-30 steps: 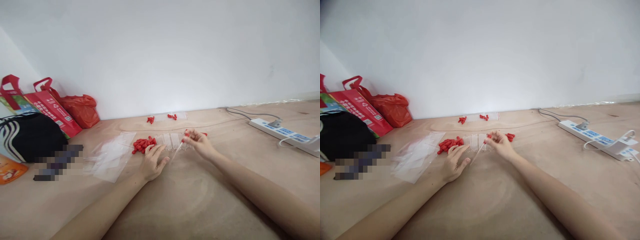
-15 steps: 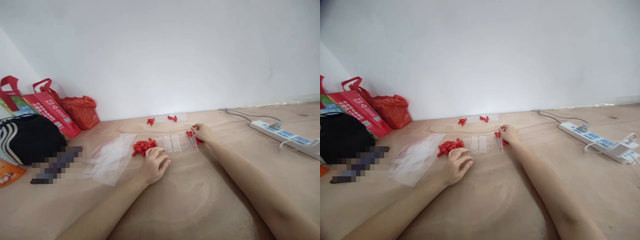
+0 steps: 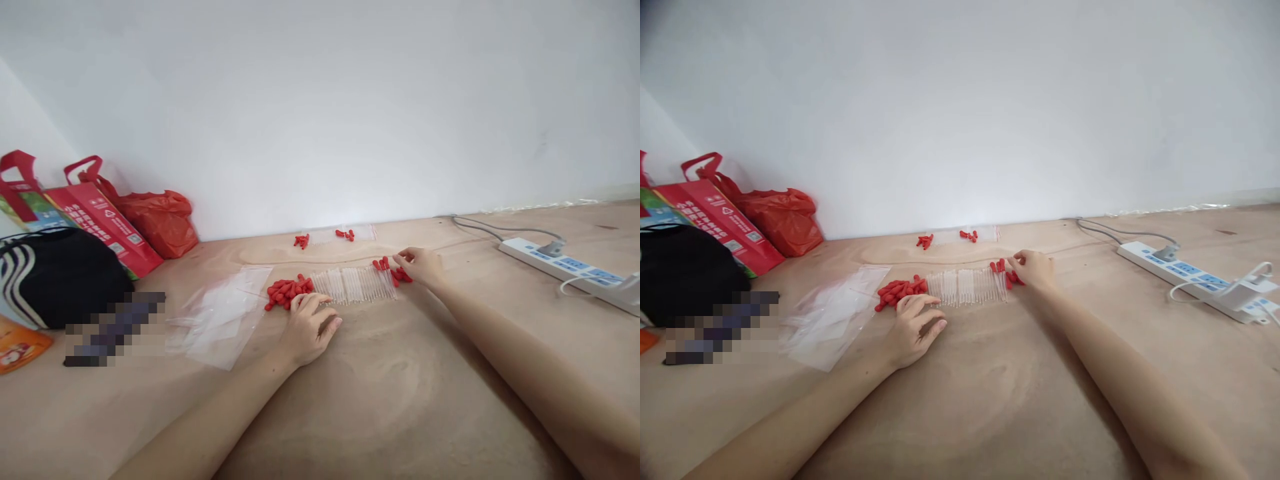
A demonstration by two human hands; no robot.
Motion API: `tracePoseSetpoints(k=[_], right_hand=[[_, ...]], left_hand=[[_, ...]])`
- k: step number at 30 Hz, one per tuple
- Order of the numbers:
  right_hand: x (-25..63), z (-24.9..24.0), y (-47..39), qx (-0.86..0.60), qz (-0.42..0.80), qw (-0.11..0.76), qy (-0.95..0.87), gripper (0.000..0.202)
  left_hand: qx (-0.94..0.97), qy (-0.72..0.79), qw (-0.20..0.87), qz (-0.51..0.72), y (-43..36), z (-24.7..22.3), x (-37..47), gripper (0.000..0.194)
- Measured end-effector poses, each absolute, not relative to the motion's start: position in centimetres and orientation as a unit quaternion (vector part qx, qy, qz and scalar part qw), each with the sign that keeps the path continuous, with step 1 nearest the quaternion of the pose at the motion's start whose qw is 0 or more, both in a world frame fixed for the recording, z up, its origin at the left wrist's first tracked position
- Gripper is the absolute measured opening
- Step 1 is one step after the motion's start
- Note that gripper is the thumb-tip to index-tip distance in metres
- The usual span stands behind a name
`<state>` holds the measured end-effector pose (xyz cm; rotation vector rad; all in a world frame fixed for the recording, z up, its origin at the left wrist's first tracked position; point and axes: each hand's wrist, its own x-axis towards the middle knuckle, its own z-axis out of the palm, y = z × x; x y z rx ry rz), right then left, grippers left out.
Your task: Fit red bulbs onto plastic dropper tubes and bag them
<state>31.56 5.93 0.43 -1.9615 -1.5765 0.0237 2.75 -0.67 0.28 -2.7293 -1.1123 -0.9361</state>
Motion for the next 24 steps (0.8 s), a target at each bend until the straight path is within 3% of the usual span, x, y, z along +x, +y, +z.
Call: tracePoseSetpoints(k=[10, 14, 19, 24], right_hand=[[33.3, -1.9, 2.7, -0.698, -0.095, 0.278, -0.654, 0.032], [33.0, -1.9, 2.9, -0.689, -0.107, 0.310, -0.647, 0.030], [32.4, -1.5, 1.8, -0.661, -0.118, 0.390, -0.630, 0.030], [30.1, -1.3, -0.2, -0.579, -0.115, 0.403, -0.699, 0.024]], left_hand=[[-0.812, -0.487, 0.081, -0.310, -0.4, 0.6, 2.6, 0.006], [-0.788, -0.539, 0.102, -0.282, 0.8, 1.6, 2.8, 0.005], [-0.774, -0.604, 0.081, -0.170, 3.7, 3.0, 5.7, 0.015], [-0.739, -0.659, 0.059, -0.126, 6.7, 3.2, 8.4, 0.030]])
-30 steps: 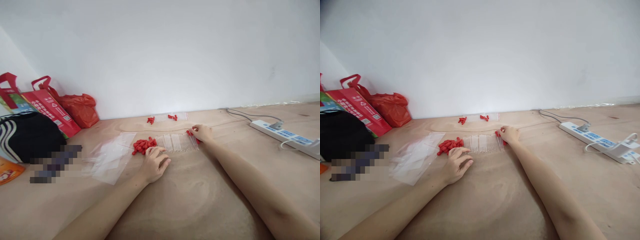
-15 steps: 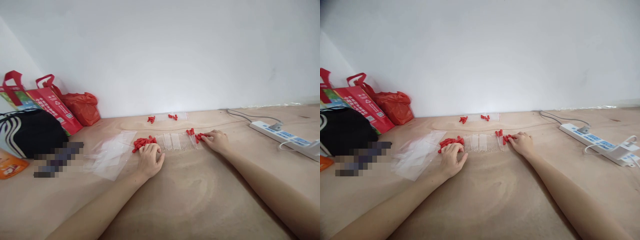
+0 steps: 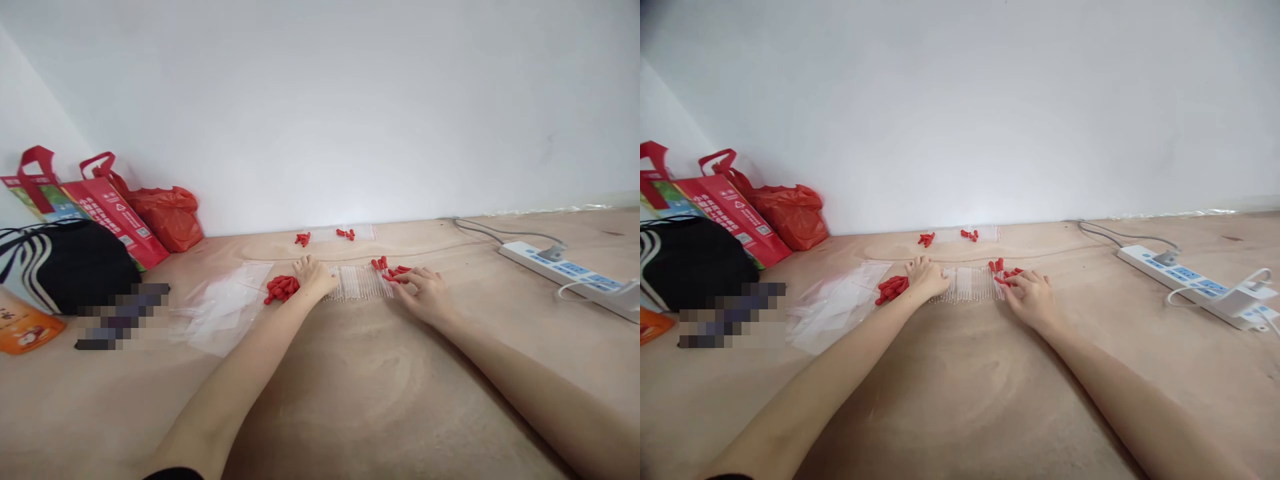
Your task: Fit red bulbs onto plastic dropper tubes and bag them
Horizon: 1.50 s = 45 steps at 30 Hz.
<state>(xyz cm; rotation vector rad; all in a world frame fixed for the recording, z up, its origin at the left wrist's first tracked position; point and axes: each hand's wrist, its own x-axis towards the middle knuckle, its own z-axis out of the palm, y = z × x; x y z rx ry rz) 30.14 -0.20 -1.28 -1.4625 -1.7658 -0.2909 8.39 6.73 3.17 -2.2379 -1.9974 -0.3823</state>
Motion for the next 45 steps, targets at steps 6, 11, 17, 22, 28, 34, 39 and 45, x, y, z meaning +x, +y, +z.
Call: tracePoseSetpoints(k=[6, 11, 17, 22, 28, 34, 39, 45], right_hand=[[27.7, -1.2, -1.5, -0.529, -0.104, 0.389, -0.747, 0.020], [27.2, -1.2, -1.6, -0.522, -0.068, 0.398, -0.751, 0.019], [26.7, -1.1, -1.8, -0.478, 0.080, 0.450, -0.750, 0.013], [25.0, -0.7, -2.7, -0.411, 0.107, 0.378, -0.823, 0.009], [23.8, -0.9, -2.5, -0.417, 0.057, 0.327, -0.846, 0.022], [23.5, -1.7, -1.9, -0.416, 0.052, 0.344, -0.840, 0.017], [23.4, -1.4, -2.0, -0.405, 0.123, 0.416, -0.805, 0.017], [23.1, -1.0, -2.3, -0.395, 0.153, 0.427, -0.799, 0.013]], left_hand=[[-0.719, -0.683, 0.036, -0.122, 8.3, 2.9, 8.7, 0.042], [-0.729, -0.665, 0.032, -0.157, 8.2, 3.6, 8.6, 0.032], [-0.806, -0.554, 0.009, -0.209, 4.7, 5.4, 6.3, 0.016], [-0.896, -0.363, 0.029, -0.255, 1.1, 3.7, 3.1, 0.017], [-0.902, -0.338, 0.002, -0.270, -0.3, 1.0, 2.2, 0.017], [-0.897, -0.346, -0.025, -0.275, -0.5, 0.6, 2.4, 0.017], [-0.895, -0.336, -0.016, -0.291, -0.3, 0.2, 2.3, 0.019], [-0.896, -0.329, -0.014, -0.299, -0.3, 0.2, 2.4, 0.021]])
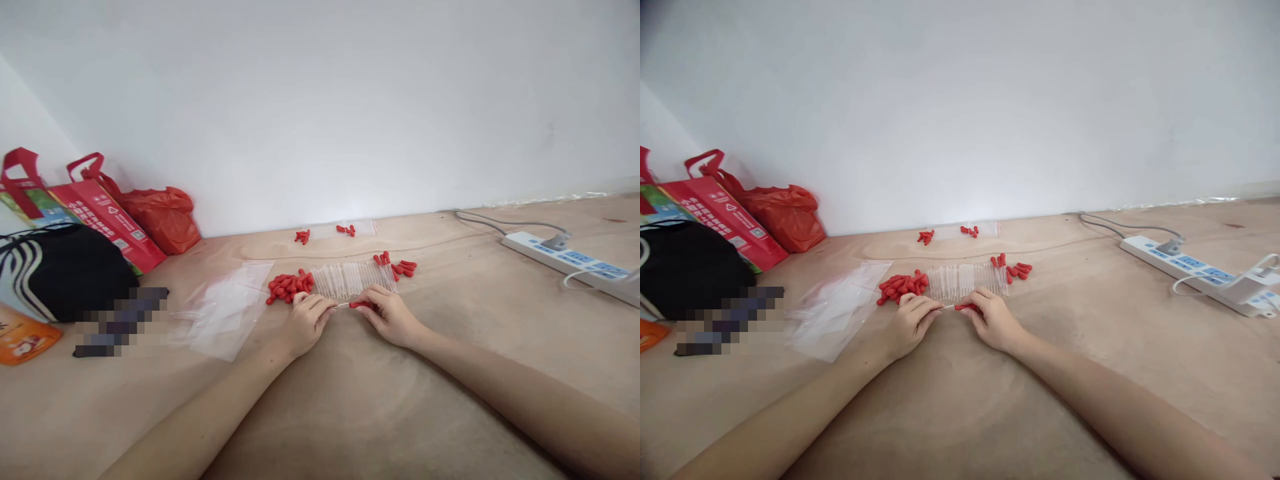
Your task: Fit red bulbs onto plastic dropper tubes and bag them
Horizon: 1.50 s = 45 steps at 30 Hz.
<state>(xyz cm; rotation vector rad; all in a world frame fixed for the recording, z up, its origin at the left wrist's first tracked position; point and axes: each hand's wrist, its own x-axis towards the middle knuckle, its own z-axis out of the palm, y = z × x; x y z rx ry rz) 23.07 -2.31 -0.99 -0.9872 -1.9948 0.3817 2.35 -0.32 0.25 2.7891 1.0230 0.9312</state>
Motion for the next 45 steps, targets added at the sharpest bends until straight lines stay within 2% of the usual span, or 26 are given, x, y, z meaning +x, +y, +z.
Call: tracePoseSetpoints(k=[7, 15, 22, 25, 36, 45], right_hand=[[22.9, -1.0, -2.5, -0.408, 0.154, 0.431, -0.790, 0.010], [23.0, -1.2, -2.4, -0.370, 0.151, 0.431, -0.809, 0.018], [23.4, -1.3, -2.5, -0.393, -0.049, 0.377, -0.837, 0.020], [23.7, -1.2, -2.6, -0.378, -0.083, 0.368, -0.846, 0.020], [23.6, -1.5, -2.1, -0.301, -0.072, 0.412, -0.857, 0.017], [23.5, -1.1, -2.3, -0.315, -0.091, 0.392, -0.860, 0.016]], left_hand=[[0.895, 0.329, -0.001, 0.300, -0.3, 0.1, 2.6, 0.024], [0.903, 0.308, -0.018, 0.300, -0.4, 0.3, 2.7, 0.023], [0.912, 0.279, -0.041, 0.299, -0.5, 0.4, 2.6, 0.025], [0.916, 0.277, -0.040, 0.288, -0.6, 0.4, 2.6, 0.025], [0.903, 0.225, -0.053, 0.362, -0.5, -0.2, 3.1, 0.017], [0.897, 0.218, -0.077, 0.378, -1.1, -0.2, 3.7, 0.014]])
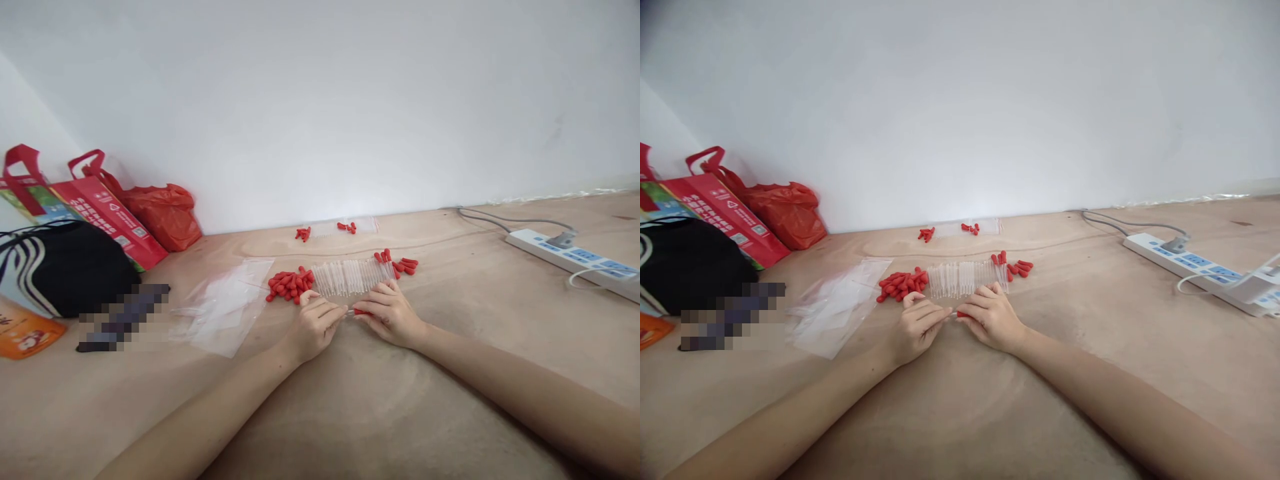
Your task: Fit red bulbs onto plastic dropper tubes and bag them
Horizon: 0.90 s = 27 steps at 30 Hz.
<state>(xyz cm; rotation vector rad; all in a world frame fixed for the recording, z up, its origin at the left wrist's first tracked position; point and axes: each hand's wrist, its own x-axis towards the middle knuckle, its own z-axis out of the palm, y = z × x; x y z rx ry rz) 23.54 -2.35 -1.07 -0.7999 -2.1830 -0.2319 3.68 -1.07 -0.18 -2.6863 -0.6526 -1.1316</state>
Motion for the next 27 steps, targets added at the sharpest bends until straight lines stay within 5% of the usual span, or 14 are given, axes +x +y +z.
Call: tracePoseSetpoints(k=[27], right_hand=[[23.92, -1.12, -1.84, -0.323, -0.032, 0.365, -0.873, 0.016]], left_hand=[[-0.900, -0.269, 0.063, -0.336, -0.81, -0.24, 3.06, 0.024]])
